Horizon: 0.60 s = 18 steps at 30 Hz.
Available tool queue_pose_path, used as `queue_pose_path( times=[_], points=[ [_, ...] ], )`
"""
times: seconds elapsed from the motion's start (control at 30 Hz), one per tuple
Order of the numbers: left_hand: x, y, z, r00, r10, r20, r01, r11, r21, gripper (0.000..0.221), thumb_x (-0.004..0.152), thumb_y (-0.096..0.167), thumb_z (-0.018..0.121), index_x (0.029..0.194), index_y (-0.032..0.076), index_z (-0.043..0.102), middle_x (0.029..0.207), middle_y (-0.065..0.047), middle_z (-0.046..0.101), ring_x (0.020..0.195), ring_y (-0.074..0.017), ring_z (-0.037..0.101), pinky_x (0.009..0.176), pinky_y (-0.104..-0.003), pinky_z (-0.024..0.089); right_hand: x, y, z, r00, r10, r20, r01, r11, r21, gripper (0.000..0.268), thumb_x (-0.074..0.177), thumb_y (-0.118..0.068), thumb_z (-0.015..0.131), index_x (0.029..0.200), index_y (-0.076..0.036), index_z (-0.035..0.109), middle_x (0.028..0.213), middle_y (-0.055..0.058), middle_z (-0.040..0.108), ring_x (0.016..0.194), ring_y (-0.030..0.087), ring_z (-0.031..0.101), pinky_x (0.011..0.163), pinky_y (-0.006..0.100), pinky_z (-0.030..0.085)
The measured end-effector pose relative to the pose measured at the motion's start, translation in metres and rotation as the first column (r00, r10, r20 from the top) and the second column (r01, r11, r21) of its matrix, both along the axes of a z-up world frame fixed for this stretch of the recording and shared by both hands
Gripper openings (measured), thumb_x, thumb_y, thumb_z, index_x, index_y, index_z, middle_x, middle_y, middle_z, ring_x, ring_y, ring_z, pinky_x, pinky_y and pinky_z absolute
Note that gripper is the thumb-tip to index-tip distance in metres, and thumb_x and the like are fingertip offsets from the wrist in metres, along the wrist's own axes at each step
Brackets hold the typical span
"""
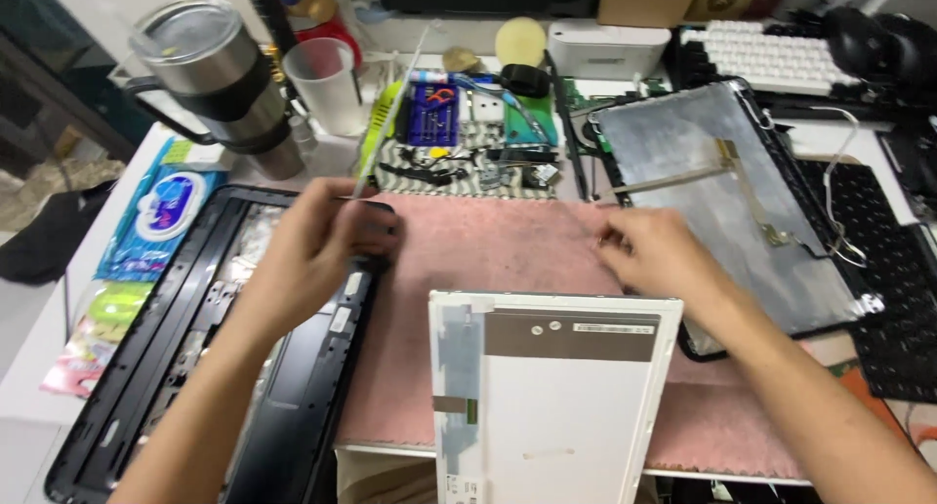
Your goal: Unscrewing the side brackets from a laptop LCD panel and removing the panel from the display assembly.
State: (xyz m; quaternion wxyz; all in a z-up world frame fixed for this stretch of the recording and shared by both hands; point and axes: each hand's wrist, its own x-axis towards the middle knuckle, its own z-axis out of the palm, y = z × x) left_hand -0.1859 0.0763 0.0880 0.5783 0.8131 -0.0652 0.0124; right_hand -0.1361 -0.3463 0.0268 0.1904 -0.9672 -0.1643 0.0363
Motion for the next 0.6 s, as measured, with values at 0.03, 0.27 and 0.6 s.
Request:
queue_pose_path(
  times=[0.03, 0.27, 0.6],
  points=[
    [0.002, -0.005, -0.004, 0.998, -0.039, 0.044, 0.042, 0.996, -0.074, 0.027, 0.122, 0.016, 0.047, 0.143, 0.001, 0.056, 0.123, -0.022, 0.086, 0.103, -0.0308, 0.09, 0.093, -0.045, 0.076, 0.001, 0.006, 0.008, 0.998, -0.055, 0.038, 0.05, 0.993, 0.105, 0.019, 0.097, -0.018, 0.083, 0.115, -0.013, 0.088, 0.106, 0.008, 0.091, 0.102, 0.029, 0.086, 0.093, 0.043, 0.066],
    [0.036, -0.042, -0.024, 0.983, -0.181, 0.028, 0.183, 0.961, -0.207, 0.032, 0.124, 0.02, 0.048, 0.149, 0.001, 0.055, 0.127, -0.025, 0.085, 0.108, -0.0341, 0.088, 0.094, -0.049, 0.074, 0.028, 0.047, 0.061, 0.991, -0.128, -0.047, 0.125, 0.716, 0.687, 0.02, 0.11, -0.024, 0.089, 0.114, -0.007, 0.078, 0.092, 0.002, 0.079, 0.077, 0.008, 0.073, 0.063, 0.024, 0.065],
    [0.075, -0.096, -0.061, 0.981, -0.172, -0.089, 0.109, 0.872, -0.477, 0.037, 0.121, 0.028, 0.06, 0.148, 0.002, 0.059, 0.122, -0.022, 0.083, 0.1, -0.0293, 0.086, 0.084, -0.045, 0.075, 0.071, 0.091, 0.022, 0.94, 0.198, -0.278, 0.18, 0.405, 0.896, 0.024, 0.109, -0.01, 0.08, 0.128, -0.002, 0.07, 0.076, 0.003, 0.064, 0.041, -0.002, 0.036, 0.04, 0.023, 0.025]
  ],
)
